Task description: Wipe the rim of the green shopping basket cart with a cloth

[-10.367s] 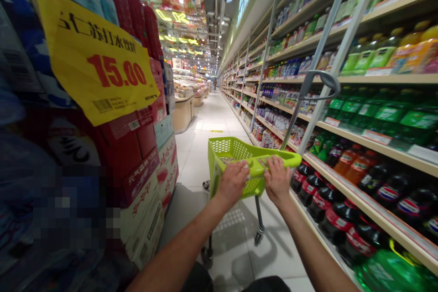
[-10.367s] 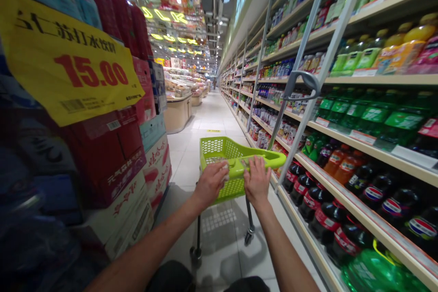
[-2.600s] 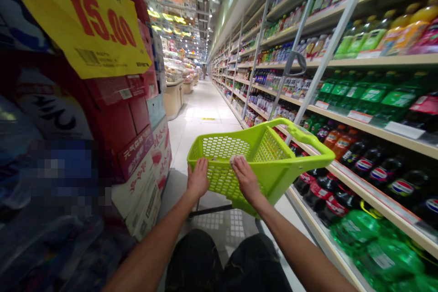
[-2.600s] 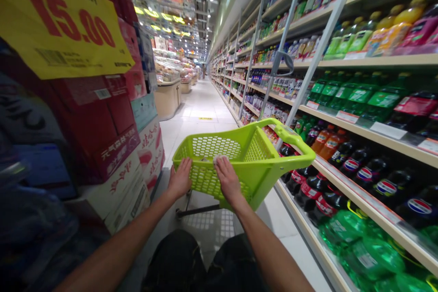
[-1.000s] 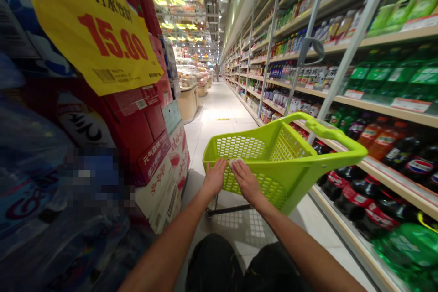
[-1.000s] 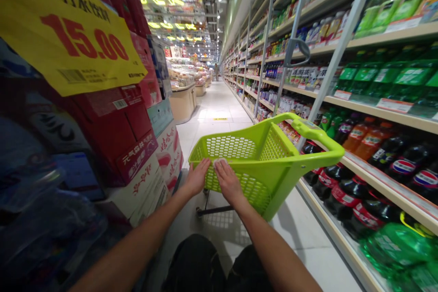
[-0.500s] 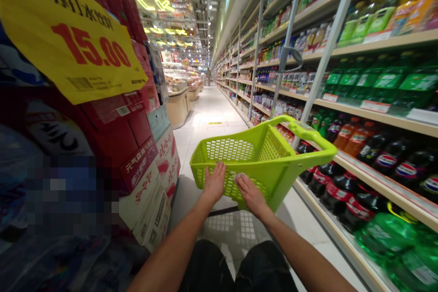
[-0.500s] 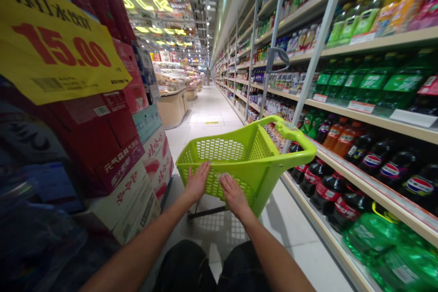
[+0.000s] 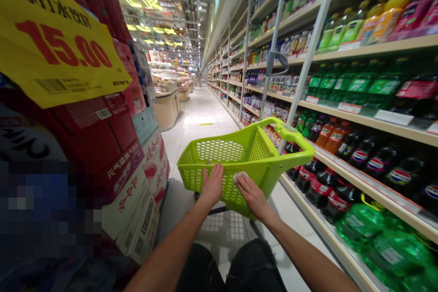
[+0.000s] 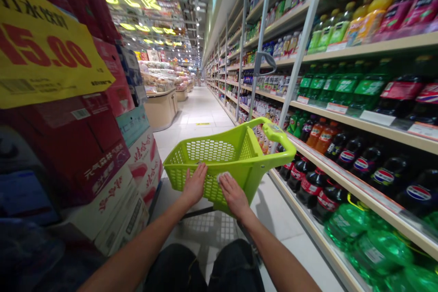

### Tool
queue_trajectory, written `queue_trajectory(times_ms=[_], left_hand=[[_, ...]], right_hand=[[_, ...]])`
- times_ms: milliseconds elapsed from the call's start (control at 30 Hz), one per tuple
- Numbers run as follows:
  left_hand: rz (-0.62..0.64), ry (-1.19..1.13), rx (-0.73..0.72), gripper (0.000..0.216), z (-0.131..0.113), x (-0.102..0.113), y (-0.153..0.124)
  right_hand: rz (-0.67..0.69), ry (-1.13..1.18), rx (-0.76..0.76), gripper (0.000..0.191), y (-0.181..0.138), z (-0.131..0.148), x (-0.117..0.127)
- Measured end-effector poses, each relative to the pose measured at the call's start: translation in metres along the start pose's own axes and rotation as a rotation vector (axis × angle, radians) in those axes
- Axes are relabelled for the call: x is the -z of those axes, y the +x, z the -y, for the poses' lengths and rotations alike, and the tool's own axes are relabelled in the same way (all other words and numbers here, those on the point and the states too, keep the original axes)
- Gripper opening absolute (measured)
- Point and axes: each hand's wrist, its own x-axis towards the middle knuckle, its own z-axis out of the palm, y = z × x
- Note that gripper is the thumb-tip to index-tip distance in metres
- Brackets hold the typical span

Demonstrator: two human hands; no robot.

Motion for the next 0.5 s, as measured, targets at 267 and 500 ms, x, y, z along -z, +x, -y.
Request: queue_trajectory(times_ms=[267, 500], left_hand=[[-0.038, -0.045, -0.093, 0.07, -0.026, 0.003, 0.004], [-0.089, -0.057, -0.202, 0.073, -0.042, -0.001, 0.005]], right_hand=[[-0.006, -0.057, 0.014, 0.036, -0.003, -0.016, 0.018], [-0.08, -0.06, -0.098, 0.036, -0.011, -0.026, 0.044]])
